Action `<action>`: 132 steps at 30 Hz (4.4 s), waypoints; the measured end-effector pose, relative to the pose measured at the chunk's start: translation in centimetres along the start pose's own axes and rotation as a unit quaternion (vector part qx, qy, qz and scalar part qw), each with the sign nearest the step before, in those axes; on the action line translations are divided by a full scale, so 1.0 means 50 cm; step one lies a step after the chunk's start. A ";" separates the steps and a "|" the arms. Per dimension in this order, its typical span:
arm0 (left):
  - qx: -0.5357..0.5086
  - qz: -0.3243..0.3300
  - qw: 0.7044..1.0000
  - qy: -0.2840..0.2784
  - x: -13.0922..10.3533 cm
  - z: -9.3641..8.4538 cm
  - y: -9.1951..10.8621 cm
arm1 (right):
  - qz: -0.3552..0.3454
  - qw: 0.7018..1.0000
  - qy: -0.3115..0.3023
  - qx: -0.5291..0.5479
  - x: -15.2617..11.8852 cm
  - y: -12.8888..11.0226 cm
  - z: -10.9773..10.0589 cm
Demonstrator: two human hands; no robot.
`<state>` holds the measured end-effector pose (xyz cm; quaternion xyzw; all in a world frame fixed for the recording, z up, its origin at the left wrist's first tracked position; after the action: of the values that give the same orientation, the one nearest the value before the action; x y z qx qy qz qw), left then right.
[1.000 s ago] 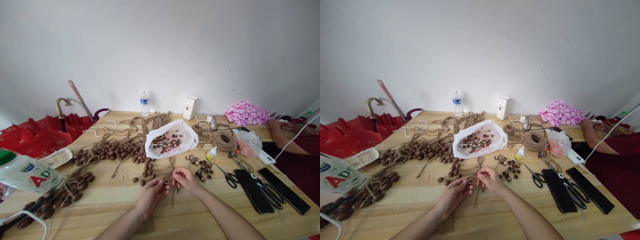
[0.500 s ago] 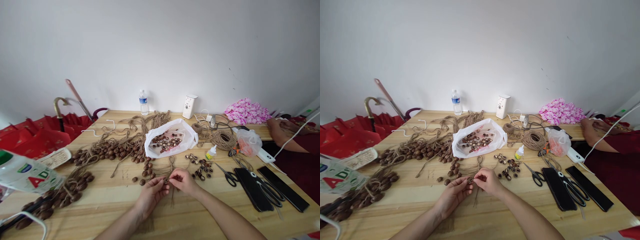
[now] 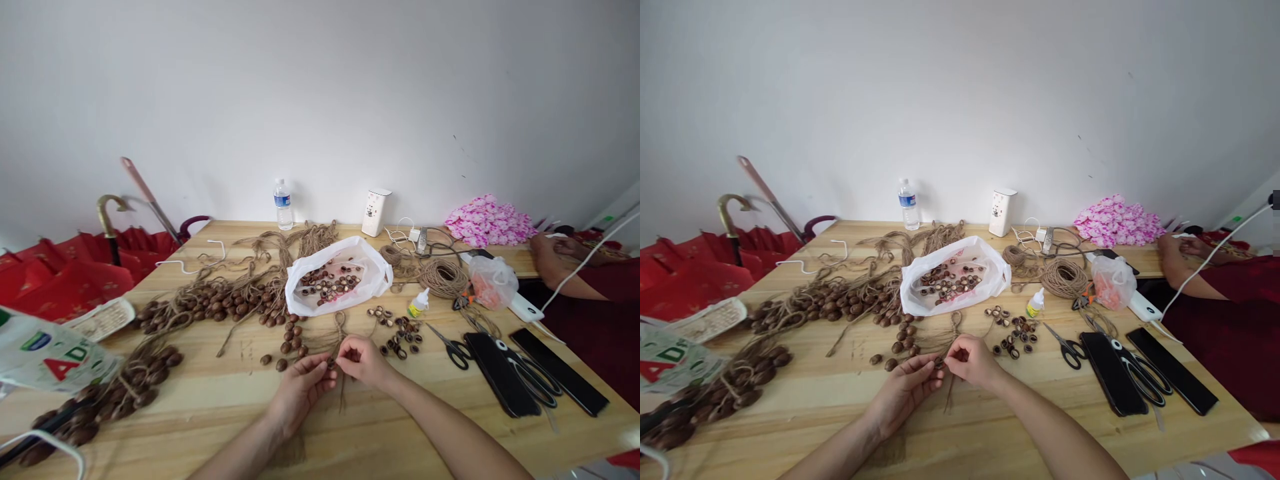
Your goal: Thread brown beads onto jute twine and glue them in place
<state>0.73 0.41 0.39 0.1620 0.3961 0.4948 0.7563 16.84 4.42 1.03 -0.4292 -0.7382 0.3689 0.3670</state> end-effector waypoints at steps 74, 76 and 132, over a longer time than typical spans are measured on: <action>0.007 -0.031 0.999 -0.010 0.000 -0.003 0.003 | -0.087 0.994 0.046 -0.049 -0.005 -0.023 -0.014; 0.006 -0.030 0.999 -0.009 0.000 -0.003 0.003 | -0.085 0.994 0.042 -0.046 -0.005 -0.024 -0.013; 0.015 -0.038 0.998 -0.046 0.002 -0.005 0.004 | -0.097 0.989 0.004 -0.110 -0.024 -0.056 -0.040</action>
<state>0.41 0.54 0.33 0.1811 0.3740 0.4514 0.7897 17.99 2.76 4.11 -0.3948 -0.8110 0.2463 0.3545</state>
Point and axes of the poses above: each hand's wrist, its own x-axis towards the middle knuckle, its own z-axis out of the palm, y = z × x, the point moved 1 cm from there along x, towards the middle knuckle, and after that the axes turned 3 degrees about y, right-handed, at the moved point
